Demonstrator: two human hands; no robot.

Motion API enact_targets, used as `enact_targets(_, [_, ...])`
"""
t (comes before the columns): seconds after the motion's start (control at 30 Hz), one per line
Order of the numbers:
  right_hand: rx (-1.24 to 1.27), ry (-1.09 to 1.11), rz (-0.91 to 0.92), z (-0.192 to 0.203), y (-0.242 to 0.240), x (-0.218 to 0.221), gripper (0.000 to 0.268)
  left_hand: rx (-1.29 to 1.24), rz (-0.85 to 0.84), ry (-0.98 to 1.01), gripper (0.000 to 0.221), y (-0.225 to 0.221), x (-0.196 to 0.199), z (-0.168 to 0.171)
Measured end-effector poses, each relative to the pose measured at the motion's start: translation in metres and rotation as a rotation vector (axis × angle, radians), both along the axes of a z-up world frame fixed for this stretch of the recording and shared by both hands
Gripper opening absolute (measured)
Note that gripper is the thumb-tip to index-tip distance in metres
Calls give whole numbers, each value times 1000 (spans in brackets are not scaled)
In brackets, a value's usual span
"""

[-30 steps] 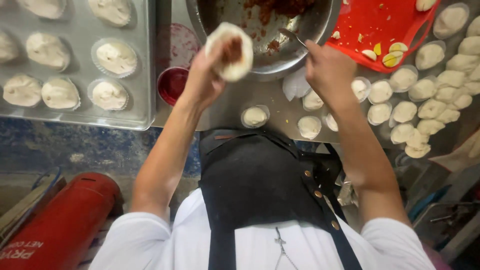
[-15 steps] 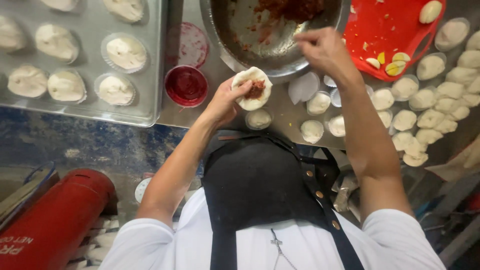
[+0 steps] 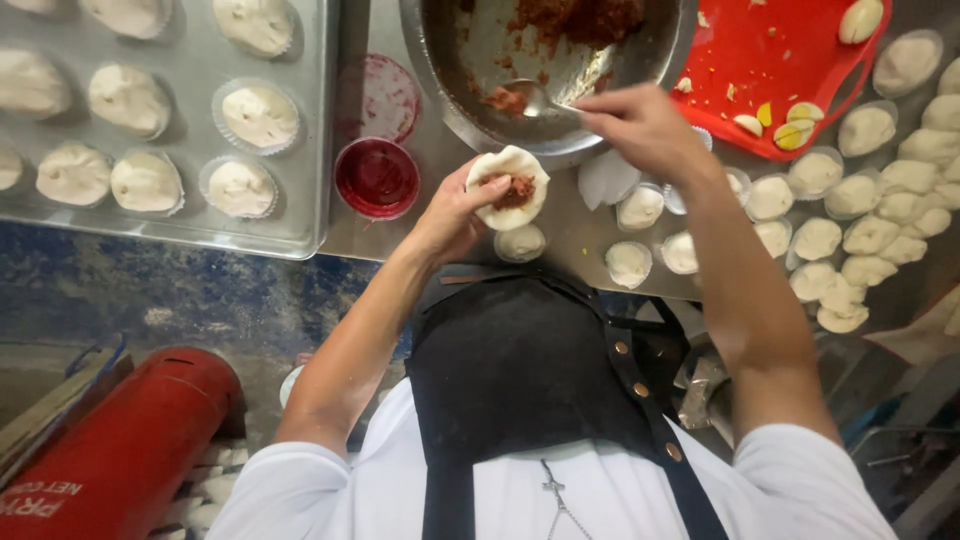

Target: The person shapes pieces of dough into balls, fills them with a meat mixture using a spoon, adds a slice of egg, and pinches the dough closed before placing them onto a tray.

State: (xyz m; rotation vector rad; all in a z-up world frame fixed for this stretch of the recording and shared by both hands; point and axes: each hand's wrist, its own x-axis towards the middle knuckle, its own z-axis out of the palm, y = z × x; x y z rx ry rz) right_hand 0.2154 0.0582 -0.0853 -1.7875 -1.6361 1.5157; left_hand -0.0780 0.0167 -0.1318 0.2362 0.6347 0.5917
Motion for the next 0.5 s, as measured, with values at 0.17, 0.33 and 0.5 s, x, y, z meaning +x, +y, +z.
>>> enact_targets(0.17, [107, -42, -103, 48, -42, -11, 35, -63, 216, -139, 49, 12, 24, -8])
enact_targets(0.33, [708, -511, 73, 44, -73, -64, 45, 5, 391, -231, 46, 57, 47, -19])
enact_targets(0.5, [638, -368, -254, 63, -94, -86, 44, 109, 390, -74, 33, 61, 41, -4])
